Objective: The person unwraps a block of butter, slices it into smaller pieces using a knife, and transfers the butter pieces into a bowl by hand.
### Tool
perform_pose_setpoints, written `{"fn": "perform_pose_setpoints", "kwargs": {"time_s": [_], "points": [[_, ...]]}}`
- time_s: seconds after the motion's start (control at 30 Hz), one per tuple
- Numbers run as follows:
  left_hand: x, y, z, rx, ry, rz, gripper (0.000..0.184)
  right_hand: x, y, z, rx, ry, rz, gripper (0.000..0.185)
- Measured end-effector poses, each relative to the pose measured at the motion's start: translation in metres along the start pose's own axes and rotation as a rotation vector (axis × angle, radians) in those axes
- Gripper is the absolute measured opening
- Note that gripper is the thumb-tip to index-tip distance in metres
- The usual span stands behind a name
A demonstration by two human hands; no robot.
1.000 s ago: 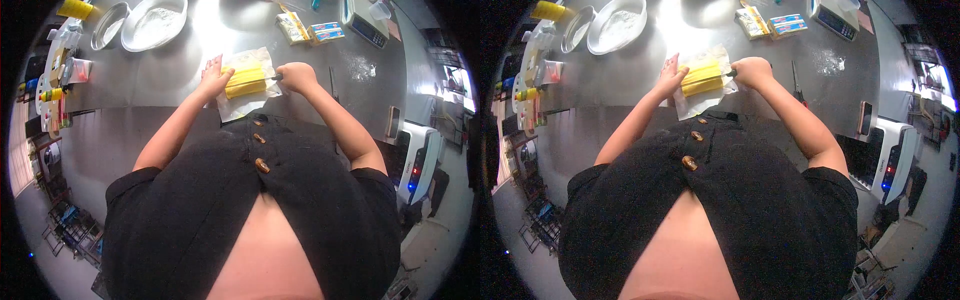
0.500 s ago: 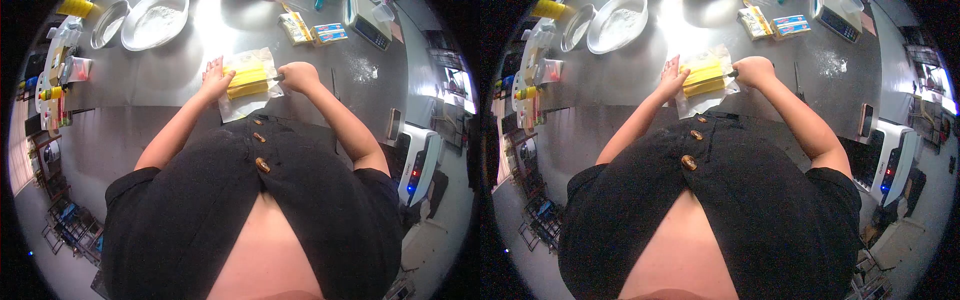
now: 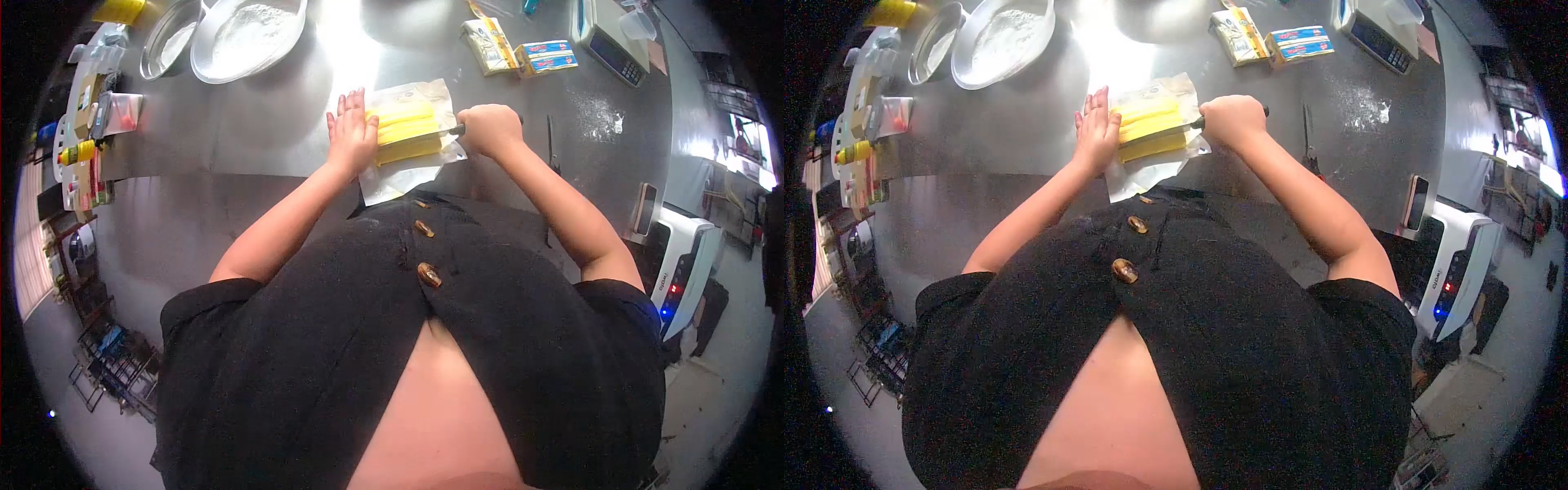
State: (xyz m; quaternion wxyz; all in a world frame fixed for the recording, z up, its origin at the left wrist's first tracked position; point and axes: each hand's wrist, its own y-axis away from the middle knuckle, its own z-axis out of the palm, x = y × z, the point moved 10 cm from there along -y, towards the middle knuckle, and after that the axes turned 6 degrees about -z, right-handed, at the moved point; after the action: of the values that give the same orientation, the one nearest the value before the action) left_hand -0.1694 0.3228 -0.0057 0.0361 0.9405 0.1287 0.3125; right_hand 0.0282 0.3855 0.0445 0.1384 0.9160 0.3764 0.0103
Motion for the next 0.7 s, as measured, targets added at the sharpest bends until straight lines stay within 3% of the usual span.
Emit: {"fn": "perform_pose_setpoints", "kwargs": {"time_s": [0.27, 0.57, 0.7], "points": [[-0.003, 0.004, 0.008, 0.1, -0.09, 0.102, 0.06, -0.003, 0.004, 0.01, 0.239, 0.047, -0.041, 0.007], [0.004, 0.005, 0.002, 0.134, -0.07, 0.155, 0.062, 0.0, 0.003, 0.018, 0.261, 0.053, -0.058, 0.007], [-0.004, 0.005, 0.012, 0.046, -0.078, 0.119, 0.072, -0.003, 0.004, 0.015, 0.229, 0.052, -0.066, 0.008]]}}
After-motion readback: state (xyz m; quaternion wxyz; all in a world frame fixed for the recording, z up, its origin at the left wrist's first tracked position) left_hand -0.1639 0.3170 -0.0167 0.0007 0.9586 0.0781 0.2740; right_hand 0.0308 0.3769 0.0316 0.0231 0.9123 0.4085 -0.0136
